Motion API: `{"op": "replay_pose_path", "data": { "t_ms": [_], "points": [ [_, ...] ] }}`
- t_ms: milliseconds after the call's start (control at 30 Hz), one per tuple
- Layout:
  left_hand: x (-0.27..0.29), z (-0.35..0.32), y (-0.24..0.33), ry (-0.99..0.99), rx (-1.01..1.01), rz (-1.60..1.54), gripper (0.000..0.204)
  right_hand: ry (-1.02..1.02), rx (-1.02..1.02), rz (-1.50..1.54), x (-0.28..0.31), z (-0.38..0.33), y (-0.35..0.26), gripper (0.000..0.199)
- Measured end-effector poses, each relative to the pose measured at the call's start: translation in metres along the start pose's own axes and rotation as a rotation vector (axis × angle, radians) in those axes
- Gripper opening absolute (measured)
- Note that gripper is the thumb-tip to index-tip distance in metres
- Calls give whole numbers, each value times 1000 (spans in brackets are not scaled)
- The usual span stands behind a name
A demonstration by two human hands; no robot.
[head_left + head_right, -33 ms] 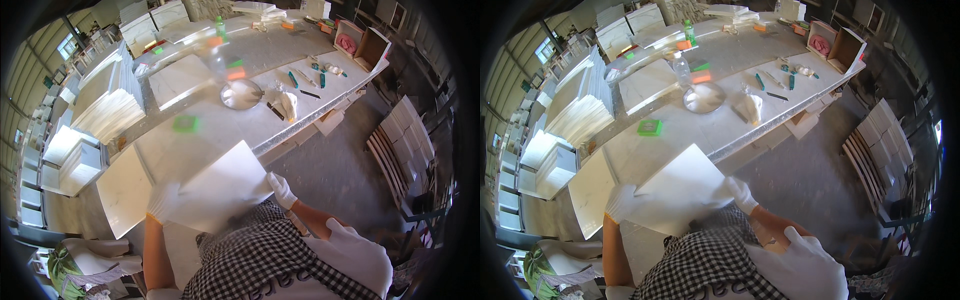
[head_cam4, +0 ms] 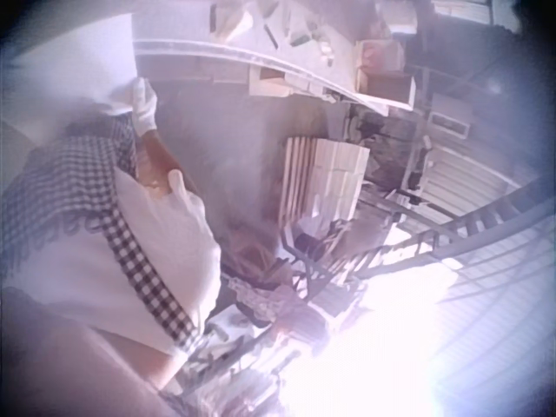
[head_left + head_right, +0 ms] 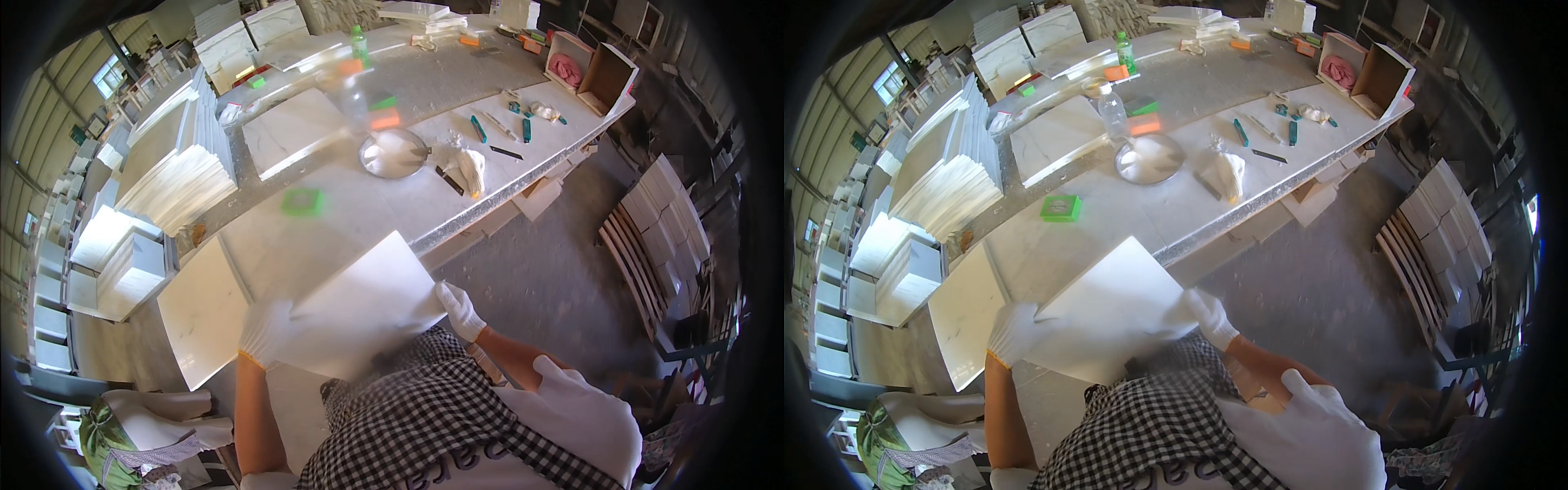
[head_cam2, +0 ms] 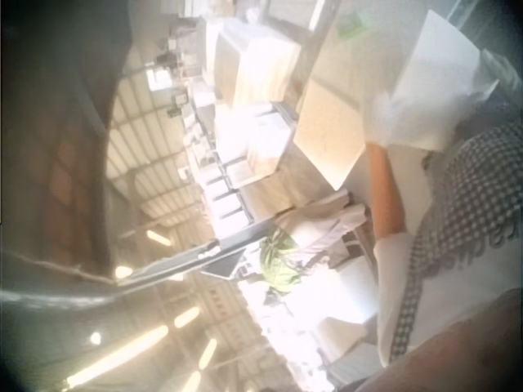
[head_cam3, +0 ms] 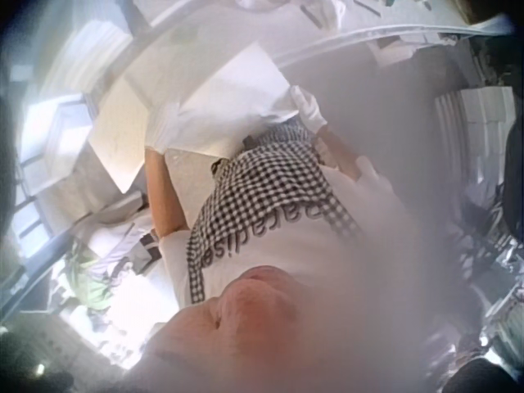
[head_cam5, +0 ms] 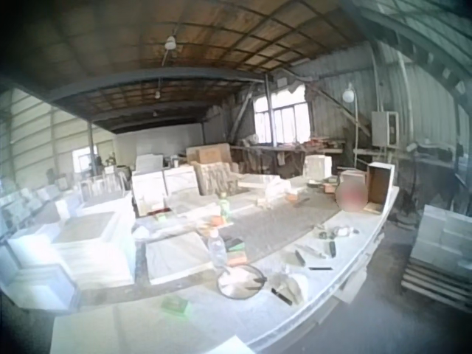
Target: The person wipes a white tile with a cloth, then uses a green plastic scraper to remove residue from the tile surface. The person continues to wipe and scrape the tile repeatedly, handling it with gloved hands.
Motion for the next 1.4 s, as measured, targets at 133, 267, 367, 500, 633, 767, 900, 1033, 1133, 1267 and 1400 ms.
{"op": "replay_pose_path", "data": {
  "t_ms": [133,267,367,500,633,767,900,1033,1133,1267,1400],
  "points": [
    [7,-16,0,64,1,-15,54,-71,37,-132,-15,-5,-25,36],
    [-2,-31,-5,-28,51,-190,32,-168,56,-329,-26,-10,-50,39],
    [5,-41,7,26,1,-171,26,-204,74,-367,-28,-11,-57,41],
    [4,-45,10,-7,36,-257,24,-185,137,-393,-26,-11,-56,41],
    [11,-45,19,86,-48,-234,39,-111,95,-281,-19,-12,-43,42],
    [10,-48,21,102,-27,-98,48,-101,64,-287,-16,-14,-37,44],
    [18,-47,29,148,-46,-168,53,-116,59,-236,-13,-14,-35,45],
    [28,-47,40,193,-56,-139,55,-107,43,-229,-11,-15,-37,45],
    [28,-48,43,182,-44,-120,56,-104,58,-162,-12,-18,-48,44],
    [28,-51,41,210,-26,-96,57,-127,90,-122,-16,-18,-66,43],
    [26,-58,28,241,26,-95,55,-173,62,-182,-24,-19,-76,42]
  ]
}}
Point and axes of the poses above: each hand's wrist, its own z-axis towards the middle knuckle, its own x-axis out of the back of the hand, y = z × x, the point moved 10 cm from there along z, towards the middle knuckle, and after that the axes turned 7 degrees about -y, right-handed, at the moved point
